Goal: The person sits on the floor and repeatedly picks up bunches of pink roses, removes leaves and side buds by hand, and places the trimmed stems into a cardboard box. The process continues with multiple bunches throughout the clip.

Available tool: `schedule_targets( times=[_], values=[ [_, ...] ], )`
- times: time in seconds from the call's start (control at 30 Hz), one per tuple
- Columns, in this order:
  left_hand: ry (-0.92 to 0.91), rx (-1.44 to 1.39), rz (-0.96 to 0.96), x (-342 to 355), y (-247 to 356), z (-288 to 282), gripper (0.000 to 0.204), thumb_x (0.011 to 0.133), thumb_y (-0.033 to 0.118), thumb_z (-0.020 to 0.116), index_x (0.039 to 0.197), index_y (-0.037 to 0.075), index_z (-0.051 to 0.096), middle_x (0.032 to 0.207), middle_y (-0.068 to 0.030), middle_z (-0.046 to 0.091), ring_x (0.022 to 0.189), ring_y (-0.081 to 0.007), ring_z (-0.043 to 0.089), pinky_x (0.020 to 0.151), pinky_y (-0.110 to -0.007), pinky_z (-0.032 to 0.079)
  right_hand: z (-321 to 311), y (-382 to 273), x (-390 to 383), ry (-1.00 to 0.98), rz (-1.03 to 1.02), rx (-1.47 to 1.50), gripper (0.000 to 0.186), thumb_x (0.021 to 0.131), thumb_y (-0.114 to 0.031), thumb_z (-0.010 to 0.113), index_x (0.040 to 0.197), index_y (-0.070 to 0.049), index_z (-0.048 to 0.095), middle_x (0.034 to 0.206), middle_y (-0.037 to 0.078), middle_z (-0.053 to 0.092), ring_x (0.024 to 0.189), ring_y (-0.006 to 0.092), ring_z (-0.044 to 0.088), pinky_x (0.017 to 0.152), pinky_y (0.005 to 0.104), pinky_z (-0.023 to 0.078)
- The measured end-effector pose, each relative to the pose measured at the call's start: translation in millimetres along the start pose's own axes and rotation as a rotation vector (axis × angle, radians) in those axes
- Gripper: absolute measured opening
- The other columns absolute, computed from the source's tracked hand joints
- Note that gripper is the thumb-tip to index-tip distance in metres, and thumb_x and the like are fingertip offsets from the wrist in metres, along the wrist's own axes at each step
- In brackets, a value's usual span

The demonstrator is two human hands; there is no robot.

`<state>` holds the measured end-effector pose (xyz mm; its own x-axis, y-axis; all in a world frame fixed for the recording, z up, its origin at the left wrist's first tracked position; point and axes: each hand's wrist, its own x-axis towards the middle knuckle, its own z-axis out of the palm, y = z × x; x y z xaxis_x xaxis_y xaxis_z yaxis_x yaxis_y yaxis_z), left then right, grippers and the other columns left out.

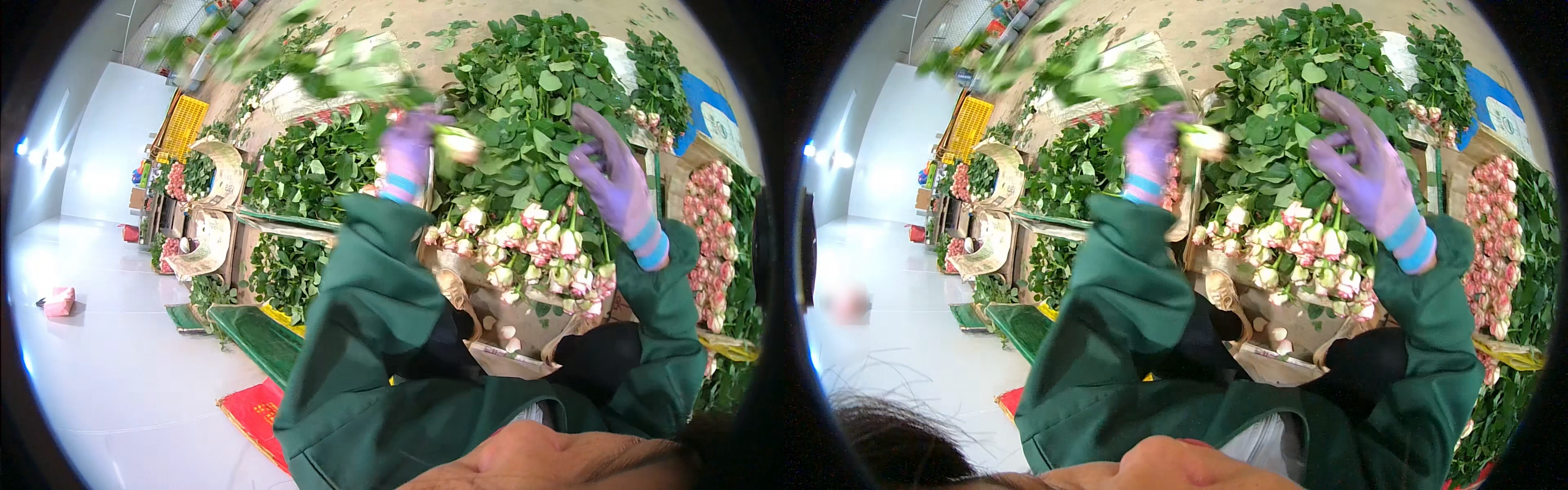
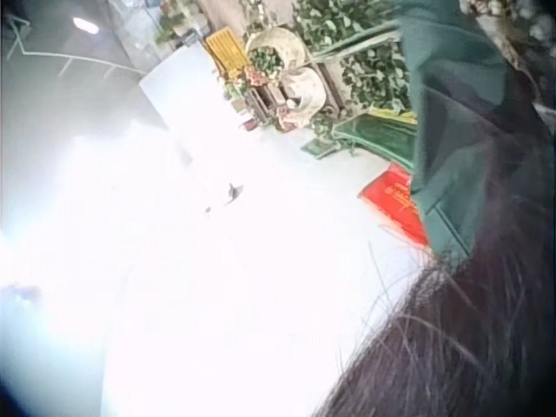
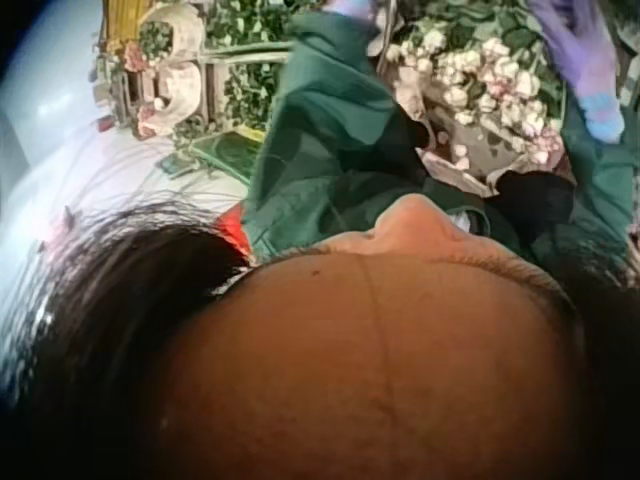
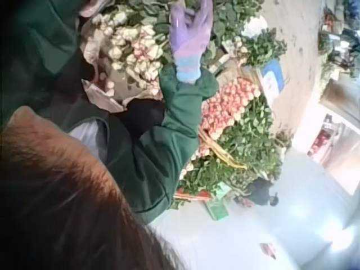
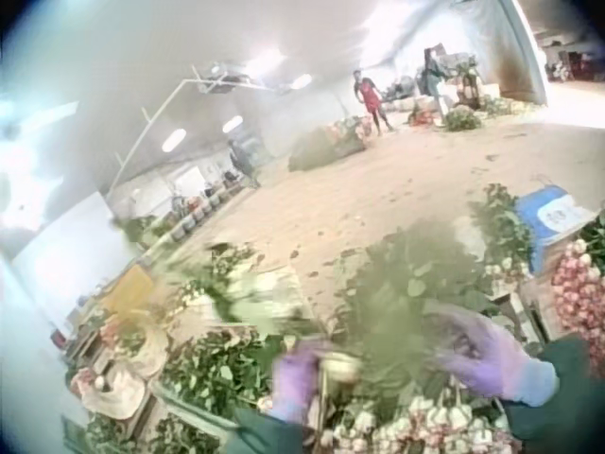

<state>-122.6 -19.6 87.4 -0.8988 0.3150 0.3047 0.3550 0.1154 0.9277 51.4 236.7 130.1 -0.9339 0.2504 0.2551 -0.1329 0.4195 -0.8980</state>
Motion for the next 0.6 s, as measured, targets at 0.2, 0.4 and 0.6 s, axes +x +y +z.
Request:
schedule_targets(
  times=[0.2, 0.4, 0.6],
  values=[
    [0.62, -0.178, -0.941, 22.6, -221.9, -249.2, 0.024, 0.098, 0.023, 0.05, 0.11, 0.007, 0.063, 0.105, -0.0098, 0.068, 0.096, -0.0247, 0.066, 0.085, -0.041, 0.053, 6.1, 51.3, -7.2, -0.04, 0.115, -0.039, 0.048, 0.089, -0.017, 0.062, 0.135, -0.007, 0.053, 0.119, 0.011, 0.063, 0.088, 0.0125, 0.061, 0.076, 0.027, 0.051],
    [0.198, 0.092, -1.032, -52.6, -315.3, -361.1, 0.024, 0.096, 0.022, 0.054, 0.113, 0.005, 0.058, 0.104, -0.0087, 0.066, 0.096, -0.0251, 0.063, 0.081, -0.042, 0.056, 12.1, 85.0, 5.4, -0.13, 0.236, 0.02, 0.048, 0.09, -0.016, 0.06, 0.136, -0.006, 0.052, 0.119, 0.008, 0.063, 0.082, 0.0087, 0.053, 0.075, 0.0236, 0.048],
    [0.462, 0.211, -1.118, -34.1, -307.0, -301.9, 0.023, 0.091, 0.021, 0.06, 0.1, 0.0, 0.062, 0.097, -0.0151, 0.068, 0.091, -0.0335, 0.065, 0.079, -0.044, 0.055, 9.4, 123.2, 16.2, -0.024, 0.273, 0.067, 0.047, 0.094, -0.02, 0.06, 0.137, -0.004, 0.049, 0.119, 0.007, 0.062, 0.092, 0.0095, 0.057, 0.08, 0.0245, 0.048]
  ],
)
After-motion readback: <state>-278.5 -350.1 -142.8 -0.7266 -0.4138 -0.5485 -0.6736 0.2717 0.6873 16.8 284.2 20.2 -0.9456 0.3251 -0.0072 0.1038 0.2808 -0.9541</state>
